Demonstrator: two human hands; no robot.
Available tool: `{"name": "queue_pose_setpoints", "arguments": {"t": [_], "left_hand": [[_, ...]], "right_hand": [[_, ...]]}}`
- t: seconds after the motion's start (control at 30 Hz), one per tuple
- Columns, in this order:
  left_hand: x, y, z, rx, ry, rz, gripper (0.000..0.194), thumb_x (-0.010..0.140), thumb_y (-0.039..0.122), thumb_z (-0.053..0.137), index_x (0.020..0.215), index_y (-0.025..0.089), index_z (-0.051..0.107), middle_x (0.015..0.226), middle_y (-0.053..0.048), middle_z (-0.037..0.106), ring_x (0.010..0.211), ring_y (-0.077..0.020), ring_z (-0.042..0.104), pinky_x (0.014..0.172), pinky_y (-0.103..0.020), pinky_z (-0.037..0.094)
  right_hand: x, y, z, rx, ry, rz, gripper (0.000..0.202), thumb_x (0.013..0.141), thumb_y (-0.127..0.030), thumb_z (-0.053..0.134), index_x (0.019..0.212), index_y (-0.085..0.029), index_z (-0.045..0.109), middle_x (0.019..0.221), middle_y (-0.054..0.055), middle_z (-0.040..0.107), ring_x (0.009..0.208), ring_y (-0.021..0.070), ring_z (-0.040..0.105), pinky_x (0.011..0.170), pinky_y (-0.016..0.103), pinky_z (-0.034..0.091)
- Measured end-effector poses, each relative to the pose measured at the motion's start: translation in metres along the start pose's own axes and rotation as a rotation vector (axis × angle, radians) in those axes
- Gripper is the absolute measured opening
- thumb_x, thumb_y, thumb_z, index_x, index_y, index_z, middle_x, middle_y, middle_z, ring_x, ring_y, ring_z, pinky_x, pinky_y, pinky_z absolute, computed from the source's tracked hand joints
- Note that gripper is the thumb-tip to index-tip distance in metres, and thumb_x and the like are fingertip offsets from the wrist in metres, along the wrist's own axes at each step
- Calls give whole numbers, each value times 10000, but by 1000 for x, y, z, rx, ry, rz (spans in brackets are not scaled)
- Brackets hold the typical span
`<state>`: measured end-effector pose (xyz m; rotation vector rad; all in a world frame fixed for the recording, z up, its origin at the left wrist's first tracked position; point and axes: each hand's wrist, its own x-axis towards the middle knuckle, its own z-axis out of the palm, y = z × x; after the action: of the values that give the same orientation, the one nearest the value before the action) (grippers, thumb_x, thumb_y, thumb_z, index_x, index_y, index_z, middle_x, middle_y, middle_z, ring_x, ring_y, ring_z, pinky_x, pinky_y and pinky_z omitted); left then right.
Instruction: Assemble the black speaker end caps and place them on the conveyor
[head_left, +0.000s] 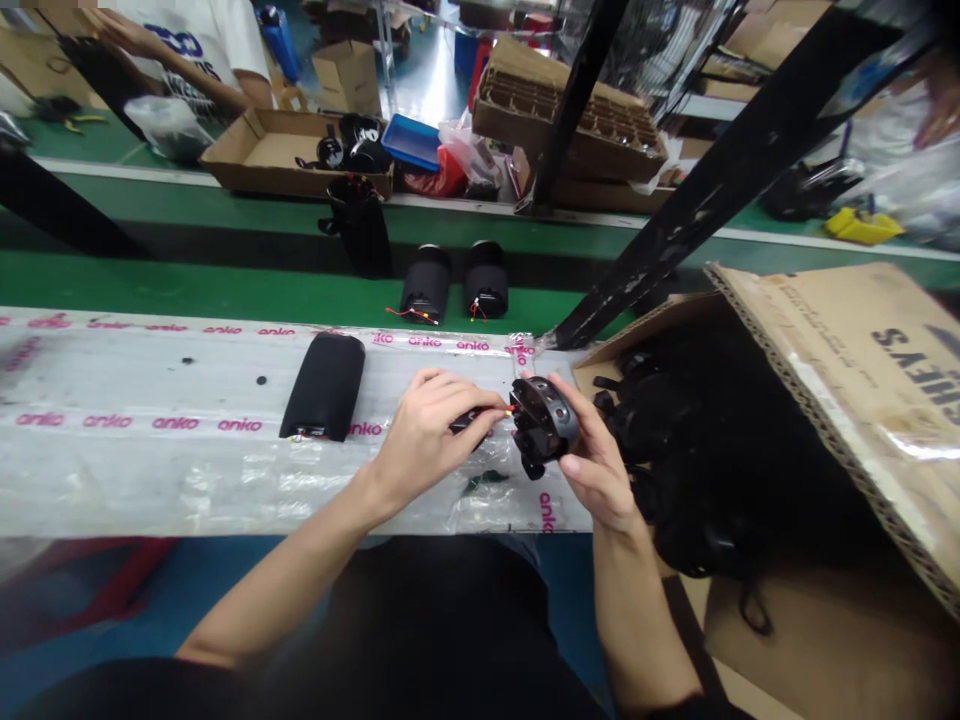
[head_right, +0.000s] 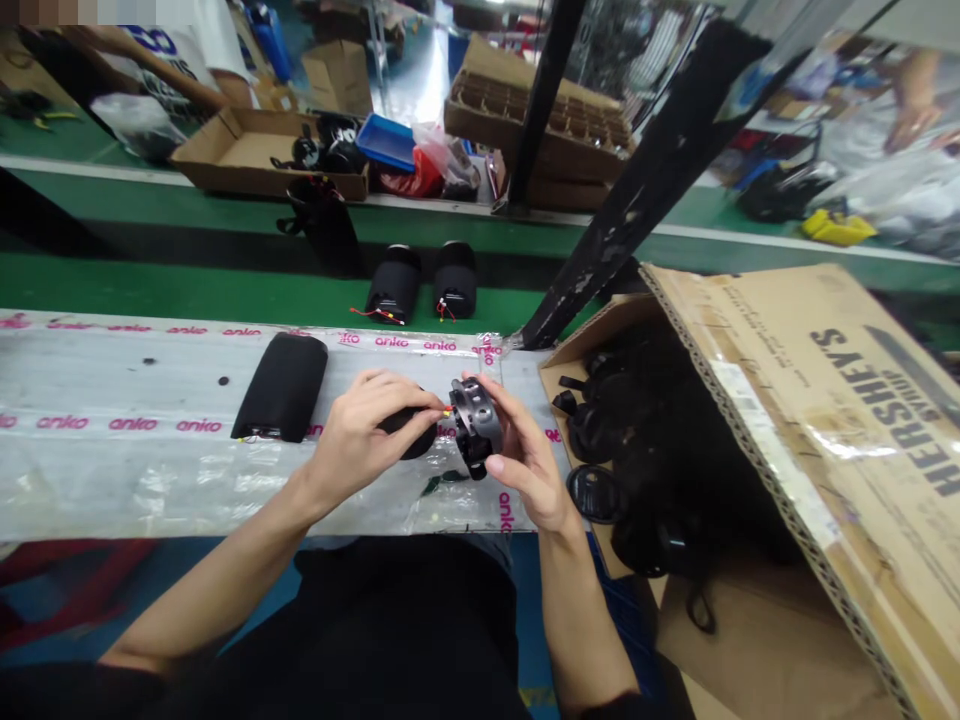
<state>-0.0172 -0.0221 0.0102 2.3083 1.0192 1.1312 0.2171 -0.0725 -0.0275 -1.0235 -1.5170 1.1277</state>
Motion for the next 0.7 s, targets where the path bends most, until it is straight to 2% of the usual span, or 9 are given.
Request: {"name": "queue_pose_setpoints", "arguments": {"t": [0.07,0.17,0.3,0.43,0.57,0.7], "left_hand": [[0,0,1,-17,25,-19,88,1050,279,702,992,229,745,954,-3,846,901,-190,773,932,-389,506],[-1,1,2,-51,79,-66,43,1026,243,729,992,217,734,978,-11,844,921,-190,776,937,-379,528],[-4,2,5,-52,119,-72,45,1017,245,738,979,223,728,960,-8,839,898,-192,770,912,-385,545],[-5,0,5,-40,126,-42,44,1037,245,710,1002,222,720,966,-10,839,898,-186,770,918,-388,549],[-5,-7,3,15,66,47,84,1081,253,633,1052,218,704,984,-33,820,920,-191,756,917,-383,565],[-2,-10,-3,19,-49,131,129,1103,238,553,1085,204,676,995,-60,784,933,-198,725,859,-353,583]], "right_hand": [[2,-3,-2,-8,-4,-22,733,939,-630,647,1600,-358,479,1706,66,517,1581,382,490,1281,622,439],[0,0,1,-25,46,-1,768,936,-666,629,1605,-339,442,1666,98,545,1542,386,530,1262,620,462],[-6,9,17,-59,106,54,854,941,-780,528,1639,-328,332,1675,133,491,1529,387,534,1213,603,519],[-6,10,33,-53,189,-22,817,962,-778,512,1624,-341,318,1628,137,519,1489,371,568,1195,587,536],[-3,3,37,-117,259,-44,793,948,-781,563,1584,-340,388,1609,133,540,1485,368,570,1224,567,511],[-2,-7,35,-136,261,-28,771,969,-793,532,1573,-327,421,1556,138,594,1432,361,617,1171,542,557]]}}
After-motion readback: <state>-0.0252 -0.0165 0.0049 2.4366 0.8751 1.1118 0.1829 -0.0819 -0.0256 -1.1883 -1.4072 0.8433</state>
